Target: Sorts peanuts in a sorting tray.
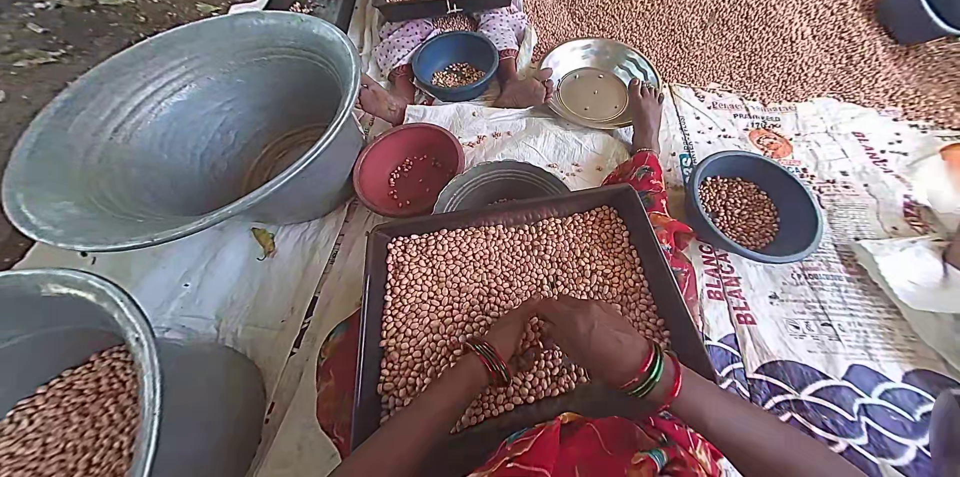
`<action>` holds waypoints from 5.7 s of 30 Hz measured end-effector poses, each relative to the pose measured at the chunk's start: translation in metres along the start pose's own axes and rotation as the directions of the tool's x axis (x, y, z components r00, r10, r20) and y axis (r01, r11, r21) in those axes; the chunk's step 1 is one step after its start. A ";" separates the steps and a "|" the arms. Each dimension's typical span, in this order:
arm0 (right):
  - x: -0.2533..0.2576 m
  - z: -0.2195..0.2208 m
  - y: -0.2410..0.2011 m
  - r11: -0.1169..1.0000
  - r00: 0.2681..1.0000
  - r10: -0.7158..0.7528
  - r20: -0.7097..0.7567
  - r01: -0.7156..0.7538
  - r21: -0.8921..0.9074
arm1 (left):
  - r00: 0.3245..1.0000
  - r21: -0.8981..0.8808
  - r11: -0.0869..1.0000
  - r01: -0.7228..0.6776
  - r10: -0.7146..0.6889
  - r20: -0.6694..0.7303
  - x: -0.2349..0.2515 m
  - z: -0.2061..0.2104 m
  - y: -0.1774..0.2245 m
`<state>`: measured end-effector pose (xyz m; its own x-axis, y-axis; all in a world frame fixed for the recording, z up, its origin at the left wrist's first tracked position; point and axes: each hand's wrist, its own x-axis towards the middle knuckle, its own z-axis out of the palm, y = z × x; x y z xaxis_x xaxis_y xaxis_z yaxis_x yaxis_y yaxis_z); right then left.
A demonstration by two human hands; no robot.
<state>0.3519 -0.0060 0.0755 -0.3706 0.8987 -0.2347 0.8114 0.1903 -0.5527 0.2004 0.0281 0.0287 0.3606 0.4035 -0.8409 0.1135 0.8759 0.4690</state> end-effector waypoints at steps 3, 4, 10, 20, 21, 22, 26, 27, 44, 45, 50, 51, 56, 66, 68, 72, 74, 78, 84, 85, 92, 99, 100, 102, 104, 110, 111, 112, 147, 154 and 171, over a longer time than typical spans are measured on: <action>0.018 0.002 -0.012 0.983 0.979 -0.181 -0.093 0.183 0.008 | 0.997 -0.202 0.977 -0.064 0.072 0.033 -0.003 -0.002 0.000; 0.023 0.000 -0.016 0.980 0.977 -0.196 -0.083 0.197 0.016 | 0.995 -0.258 0.962 -0.086 0.096 0.027 -0.003 -0.005 0.000; 0.046 0.024 -0.030 0.903 0.824 -0.426 -0.374 0.362 -0.232 | 0.967 -0.444 0.863 -0.242 0.252 -0.037 0.002 -0.022 -0.011; 0.117 0.044 0.022 0.993 0.990 -0.092 -0.105 0.100 0.067 | 0.831 -0.622 0.610 -0.491 0.543 -0.124 -0.005 -0.044 0.023; 0.103 0.065 0.019 0.975 0.969 -0.202 -0.143 0.212 0.062 | 0.815 -0.621 0.582 -0.525 0.554 -0.170 -0.008 -0.046 0.026; 0.086 0.082 0.019 0.943 0.930 -0.323 -0.175 0.332 0.029 | 0.796 -0.609 0.559 -0.562 0.567 -0.214 -0.012 -0.049 0.028; 0.035 0.071 0.063 0.875 0.881 -0.470 -0.044 0.459 -0.151 | 0.755 -0.576 0.518 -0.632 0.578 -0.309 -0.022 -0.069 0.030; 0.029 0.052 0.078 0.906 0.918 -0.396 -0.034 0.385 -0.176 | 0.752 -0.563 0.523 -0.640 0.577 -0.320 -0.023 -0.073 0.029; -0.006 0.020 0.040 0.939 0.760 -0.140 0.634 0.305 -0.158 | 0.971 0.996 -0.024 -0.088 0.220 0.091 0.004 -0.007 0.026; -0.006 0.001 0.043 0.962 0.770 0.036 0.637 0.146 -0.231 | 0.971 0.995 -0.062 -0.081 0.218 0.093 0.007 -0.002 0.026; -0.022 -0.030 0.091 0.983 0.990 0.050 -0.129 -0.072 -0.171 | 0.932 0.980 -0.173 -0.101 0.327 0.154 0.004 0.011 0.014; -0.020 -0.030 0.096 0.989 0.978 0.025 -0.208 -0.054 -0.137 | 0.922 0.978 -0.178 -0.105 0.350 0.163 0.005 0.011 0.012; 0.008 0.001 0.106 0.935 0.935 -0.135 -0.327 0.012 -0.353 | 0.939 0.991 -0.114 -0.069 0.329 0.103 0.009 0.005 0.017; 0.006 0.007 0.079 0.988 0.989 -0.062 -0.132 0.042 -0.148 | 0.842 -0.230 0.906 -0.355 0.417 0.342 0.012 -0.030 -0.003; 0.004 0.009 0.071 0.994 0.994 -0.069 -0.081 0.061 -0.088 | 0.880 -0.199 0.921 -0.334 0.380 0.286 0.011 -0.024 -0.005; -0.011 -0.011 0.046 0.966 0.983 -0.181 0.036 0.171 0.193 | 0.983 -0.042 0.995 -0.094 0.100 0.157 0.006 -0.004 -0.011; -0.021 -0.013 0.040 0.971 0.972 -0.173 0.157 0.141 0.192 | 0.986 0.041 0.997 0.064 -0.070 0.154 0.007 0.003 -0.020; -0.039 -0.010 0.051 0.971 0.929 0.210 0.306 -0.162 -0.176 | 0.950 0.163 0.985 0.065 -0.111 0.291 0.004 0.010 -0.029; -0.062 0.012 0.060 0.923 0.879 0.352 0.321 -0.270 -0.274 | 0.899 0.819 0.382 -0.429 0.091 0.429 0.013 0.032 -0.015; -0.065 0.017 0.063 0.932 0.917 0.314 0.246 -0.249 -0.261 | 0.894 0.854 0.270 -0.445 0.090 0.438 0.015 0.038 -0.015; -0.060 0.018 0.063 0.923 0.893 0.338 0.298 -0.253 -0.289 | 0.911 0.906 -0.126 -0.403 0.037 0.410 0.017 0.060 -0.019; -0.059 0.010 0.067 0.925 0.909 0.323 0.264 -0.245 -0.290 | 0.929 0.921 -0.131 -0.368 -0.006 0.370 0.012 0.068 -0.017; -0.063 0.012 0.073 0.933 0.952 0.273 0.135 -0.228 -0.279 | 0.927 0.920 -0.128 -0.370 0.005 0.374 0.013 0.065 -0.018; -0.069 0.013 0.084 0.954 0.979 0.168 -0.115 -0.191 -0.230 | 0.923 0.917 -0.121 -0.381 0.012 0.385 0.015 0.060 -0.020; -0.070 0.008 0.089 0.979 0.966 0.086 -0.244 -0.128 -0.160 | 0.931 0.930 -0.035 -0.365 -0.006 0.365 0.014 0.056 -0.014; -0.066 0.006 0.073 0.955 0.938 0.255 0.234 -0.206 -0.215 | 0.922 0.603 0.705 -0.373 0.212 0.324 0.013 0.028 -0.007; -0.066 0.012 0.074 0.950 0.944 0.248 0.219 -0.192 -0.248 | 0.927 0.407 0.849 -0.338 0.227 0.298 0.012 0.023 -0.010; -0.067 0.017 0.075 0.947 0.951 0.236 0.201 -0.179 -0.265 | 0.928 0.183 0.940 -0.288 0.226 0.297 0.011 0.017 -0.015; 0.011 0.030 0.072 0.909 0.920 -0.338 0.198 0.373 -0.184 | 0.798 -0.172 0.785 -0.595 0.549 -0.249 -0.037 -0.078 0.017; -0.016 0.002 0.064 0.939 0.927 -0.149 0.343 0.242 -0.246 | 0.870 0.719 0.618 -0.316 0.491 -0.040 -0.041 -0.075 0.004; 0.052 0.064 0.044 0.922 0.953 -0.255 -0.165 0.188 -0.338 | 0.944 0.957 0.274 -0.094 0.330 -0.002 -0.041 -0.054 -0.011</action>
<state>0.3395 0.0238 -0.0122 -0.4855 0.8729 0.0490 0.8312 0.4783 -0.2836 0.1347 0.0161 0.0436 0.3762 0.6705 -0.6395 0.8833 -0.0512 0.4660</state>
